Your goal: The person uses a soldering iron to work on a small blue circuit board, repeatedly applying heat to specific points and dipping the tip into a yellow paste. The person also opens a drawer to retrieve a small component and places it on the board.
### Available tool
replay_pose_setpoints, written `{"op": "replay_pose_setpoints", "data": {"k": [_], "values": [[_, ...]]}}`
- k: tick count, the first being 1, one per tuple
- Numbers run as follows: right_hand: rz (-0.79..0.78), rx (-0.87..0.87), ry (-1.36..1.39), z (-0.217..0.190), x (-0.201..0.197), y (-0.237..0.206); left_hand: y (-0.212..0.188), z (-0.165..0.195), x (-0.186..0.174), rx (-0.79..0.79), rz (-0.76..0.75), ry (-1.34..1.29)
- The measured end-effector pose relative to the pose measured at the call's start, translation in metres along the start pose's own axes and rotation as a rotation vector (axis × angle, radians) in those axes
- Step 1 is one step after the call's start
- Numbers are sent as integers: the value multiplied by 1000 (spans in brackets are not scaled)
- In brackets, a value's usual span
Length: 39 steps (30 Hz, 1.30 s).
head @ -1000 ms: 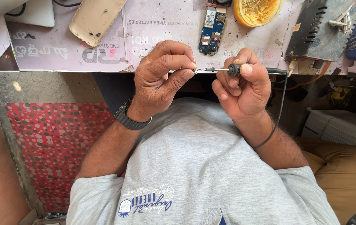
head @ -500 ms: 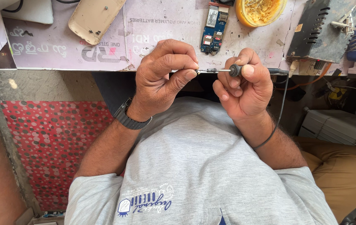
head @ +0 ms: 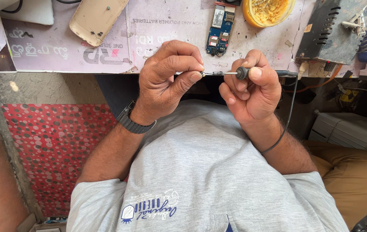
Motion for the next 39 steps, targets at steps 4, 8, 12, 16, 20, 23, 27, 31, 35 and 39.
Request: {"op": "replay_pose_setpoints", "data": {"k": [4,8,12,16,20,23,27,31,35,39], "values": [[-8,-3,8,-1,0,1,0,0,0,10,-5,0],[-11,-7,4,-1,2,0,1,0,0,15,-8,12],[-9,-7,0,-1,1,-1,1,-1,0,11,-11,4],[-7,-8,-3,-1,-2,0,1,0,-1,16,-9,4],[-14,-27,-2,-4,5,-3,3,1,0,18,-8,5],[-35,-159,-133,-15,22,-7,5,7,0,38,-3,72],[-70,-529,-711,-35,52,-14,6,26,1,163,-36,363],[-171,-771,-1302,-36,74,-12,6,43,5,279,-51,521],[-208,-558,-1241,-31,67,-2,6,51,10,340,-58,610],[-224,-367,-1111,-26,63,-3,4,53,11,378,-79,658]]}}
Point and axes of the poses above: each hand's wrist, its own y-axis towards the middle knuckle, its own x-axis out of the palm, z = x × y, the point moved 6 cm from there along y, towards the middle knuckle, and after that the axes turned 2 degrees about x, right-handed, at the moved point
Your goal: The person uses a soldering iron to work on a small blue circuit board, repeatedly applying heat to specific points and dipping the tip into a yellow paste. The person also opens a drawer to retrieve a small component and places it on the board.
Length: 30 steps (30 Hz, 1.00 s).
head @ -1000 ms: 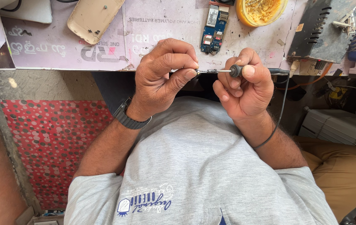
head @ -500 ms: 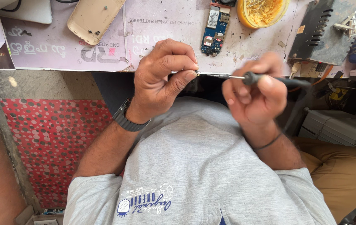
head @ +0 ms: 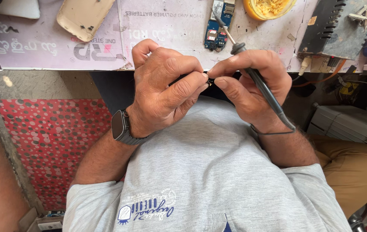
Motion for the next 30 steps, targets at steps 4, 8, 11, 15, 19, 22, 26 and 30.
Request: {"op": "replay_pose_setpoints", "data": {"k": [4,8,11,15,19,22,26,30], "values": [[9,23,-4,-2,1,0,-1,0,2,9,-7,22],[15,41,38,0,2,3,-1,0,4,12,-29,18],[17,38,37,0,1,2,-1,1,5,15,-47,12],[26,-23,-27,0,3,2,-1,0,5,13,-72,17],[72,-143,-116,-1,0,4,-3,-3,6,11,-67,23],[144,-172,-143,-2,-8,3,-5,-7,4,7,-80,43],[213,-207,-250,-10,-23,-4,-6,-16,6,-12,-120,118],[82,-254,-378,-18,-22,-11,-4,-23,9,-51,-154,159]]}}
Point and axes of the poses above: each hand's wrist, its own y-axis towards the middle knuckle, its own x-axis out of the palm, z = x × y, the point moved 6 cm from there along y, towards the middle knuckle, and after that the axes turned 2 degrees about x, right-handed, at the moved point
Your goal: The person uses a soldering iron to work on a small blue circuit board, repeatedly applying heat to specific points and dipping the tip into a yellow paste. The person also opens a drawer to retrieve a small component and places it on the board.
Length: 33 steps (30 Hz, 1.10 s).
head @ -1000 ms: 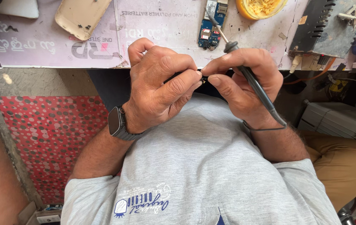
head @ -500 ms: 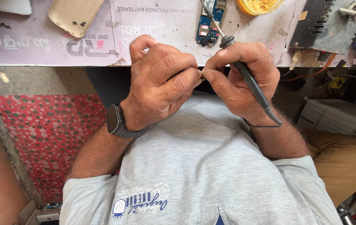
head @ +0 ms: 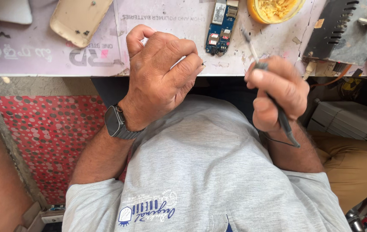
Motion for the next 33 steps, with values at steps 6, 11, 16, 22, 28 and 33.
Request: {"op": "replay_pose_setpoints", "data": {"k": [6,11,16,22,28,33], "values": [[-96,-30,4,-10,-1,2,6,1,3,-50,-110,20],[-138,36,-3,-10,-1,3,11,4,3,-65,-187,-2],[-99,-8,21,-9,-3,-2,10,7,2,-70,-255,-65],[-125,55,60,-6,-6,-4,7,8,1,-104,-299,-94],[-147,95,102,-8,0,2,5,9,1,-109,-311,-99],[-189,112,83,-11,3,7,4,10,1,-88,-325,-75]]}}
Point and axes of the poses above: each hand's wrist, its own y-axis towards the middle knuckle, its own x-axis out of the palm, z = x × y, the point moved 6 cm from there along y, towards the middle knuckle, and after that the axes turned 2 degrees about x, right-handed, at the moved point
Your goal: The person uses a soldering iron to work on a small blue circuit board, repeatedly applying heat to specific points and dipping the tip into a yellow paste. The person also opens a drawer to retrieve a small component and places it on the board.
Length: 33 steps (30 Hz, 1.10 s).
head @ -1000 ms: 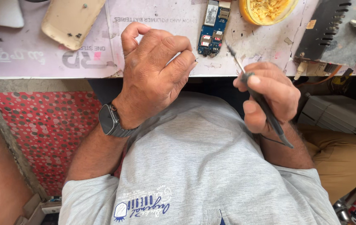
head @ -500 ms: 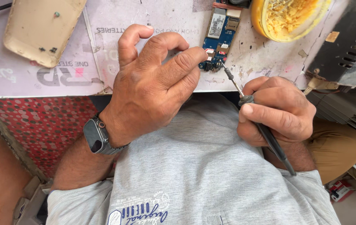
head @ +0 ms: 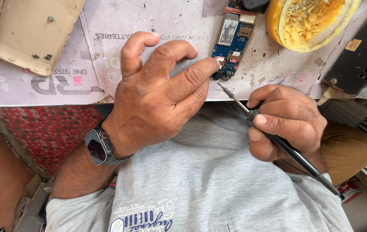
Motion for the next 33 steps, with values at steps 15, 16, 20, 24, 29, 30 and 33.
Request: {"op": "replay_pose_setpoints", "data": {"k": [15,16,20,24,29,30,33], "values": [[-69,-33,40,2,0,6,1,1,-1,-25,-3,-24],[-69,-35,42,1,0,6,1,1,-1,-26,-3,-25],[-69,-16,31,0,2,8,3,2,-1,-40,-3,-45],[9,-41,22,1,0,6,6,-1,-1,-37,9,-55],[60,31,9,5,-6,2,8,-2,-2,-35,29,-46],[71,26,-7,4,-7,2,9,-3,-1,-58,22,-75],[77,56,-7,0,-9,2,11,-2,-1,-5,11,-64]]}}
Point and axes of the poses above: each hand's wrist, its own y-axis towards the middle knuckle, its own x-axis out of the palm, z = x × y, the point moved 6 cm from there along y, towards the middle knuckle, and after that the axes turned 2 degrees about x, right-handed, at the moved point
